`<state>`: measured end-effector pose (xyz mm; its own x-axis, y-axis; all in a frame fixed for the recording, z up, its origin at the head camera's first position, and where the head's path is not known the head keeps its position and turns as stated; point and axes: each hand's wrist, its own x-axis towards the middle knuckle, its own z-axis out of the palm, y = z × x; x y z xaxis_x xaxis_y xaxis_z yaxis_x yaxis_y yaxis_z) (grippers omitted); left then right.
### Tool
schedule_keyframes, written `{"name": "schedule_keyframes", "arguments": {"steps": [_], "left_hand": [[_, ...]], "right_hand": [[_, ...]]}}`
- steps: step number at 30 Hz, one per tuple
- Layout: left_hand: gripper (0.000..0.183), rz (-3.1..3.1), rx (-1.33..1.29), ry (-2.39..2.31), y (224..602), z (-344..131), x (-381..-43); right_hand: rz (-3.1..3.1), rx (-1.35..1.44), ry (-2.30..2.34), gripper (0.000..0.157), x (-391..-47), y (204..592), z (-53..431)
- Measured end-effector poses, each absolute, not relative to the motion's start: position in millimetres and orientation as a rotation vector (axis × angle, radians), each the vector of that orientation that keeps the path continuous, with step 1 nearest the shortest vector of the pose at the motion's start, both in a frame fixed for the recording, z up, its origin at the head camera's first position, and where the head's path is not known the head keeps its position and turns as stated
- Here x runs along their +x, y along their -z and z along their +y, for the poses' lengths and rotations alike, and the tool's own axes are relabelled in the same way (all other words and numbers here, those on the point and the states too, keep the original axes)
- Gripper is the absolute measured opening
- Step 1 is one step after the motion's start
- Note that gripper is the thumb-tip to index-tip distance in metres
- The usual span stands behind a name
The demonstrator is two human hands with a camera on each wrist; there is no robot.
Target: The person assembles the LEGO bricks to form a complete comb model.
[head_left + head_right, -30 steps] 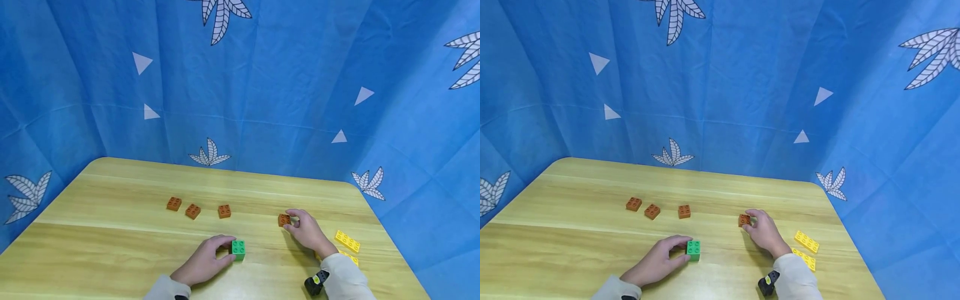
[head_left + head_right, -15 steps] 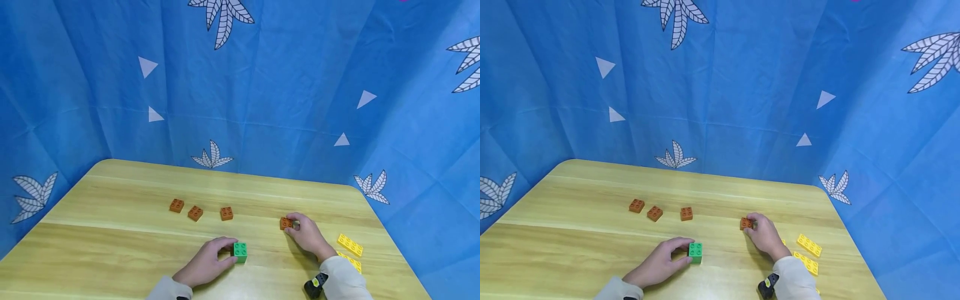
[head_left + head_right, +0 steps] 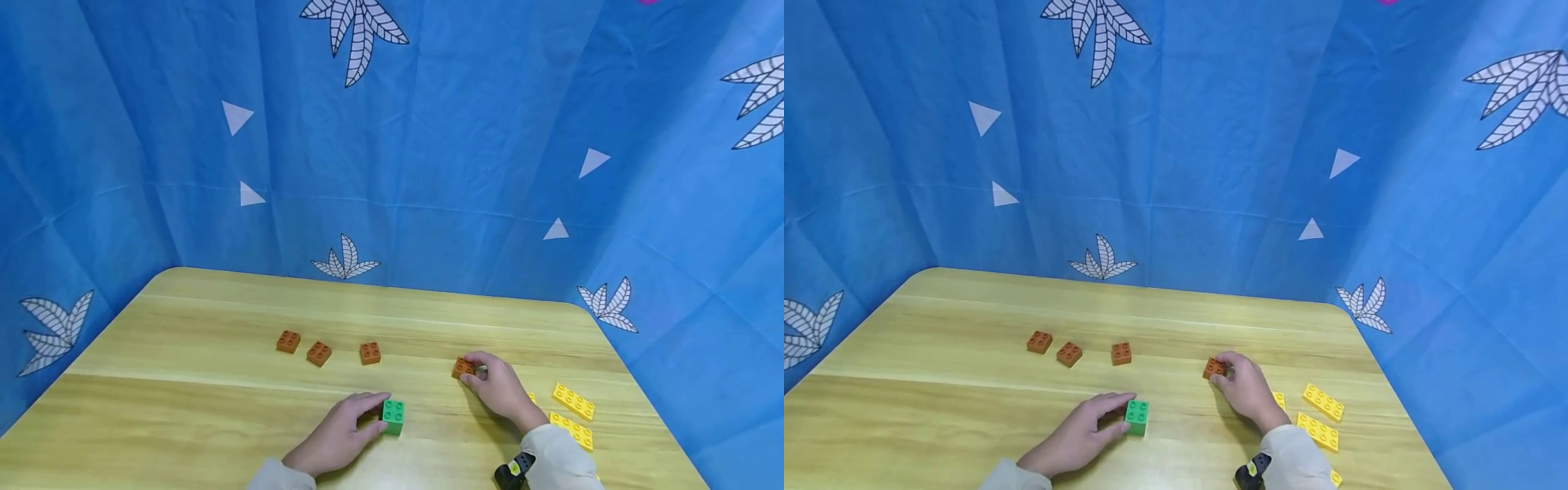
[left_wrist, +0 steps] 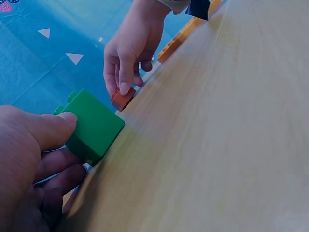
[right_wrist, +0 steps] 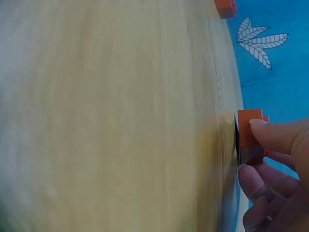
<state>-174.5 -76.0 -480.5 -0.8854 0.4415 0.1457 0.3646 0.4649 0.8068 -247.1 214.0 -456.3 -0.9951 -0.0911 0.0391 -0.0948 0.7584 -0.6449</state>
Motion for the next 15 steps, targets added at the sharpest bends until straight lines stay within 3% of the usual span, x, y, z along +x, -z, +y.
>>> {"name": "schedule_keyframes", "arguments": {"steps": [15], "left_hand": [[0.048, 2.616, 0.708, -1.405, 479.2, -74.6, -173.8]], "right_hand": [[-2.894, 0.395, -1.154, 0.033, -225.7, 448.3, 193.7]]}}
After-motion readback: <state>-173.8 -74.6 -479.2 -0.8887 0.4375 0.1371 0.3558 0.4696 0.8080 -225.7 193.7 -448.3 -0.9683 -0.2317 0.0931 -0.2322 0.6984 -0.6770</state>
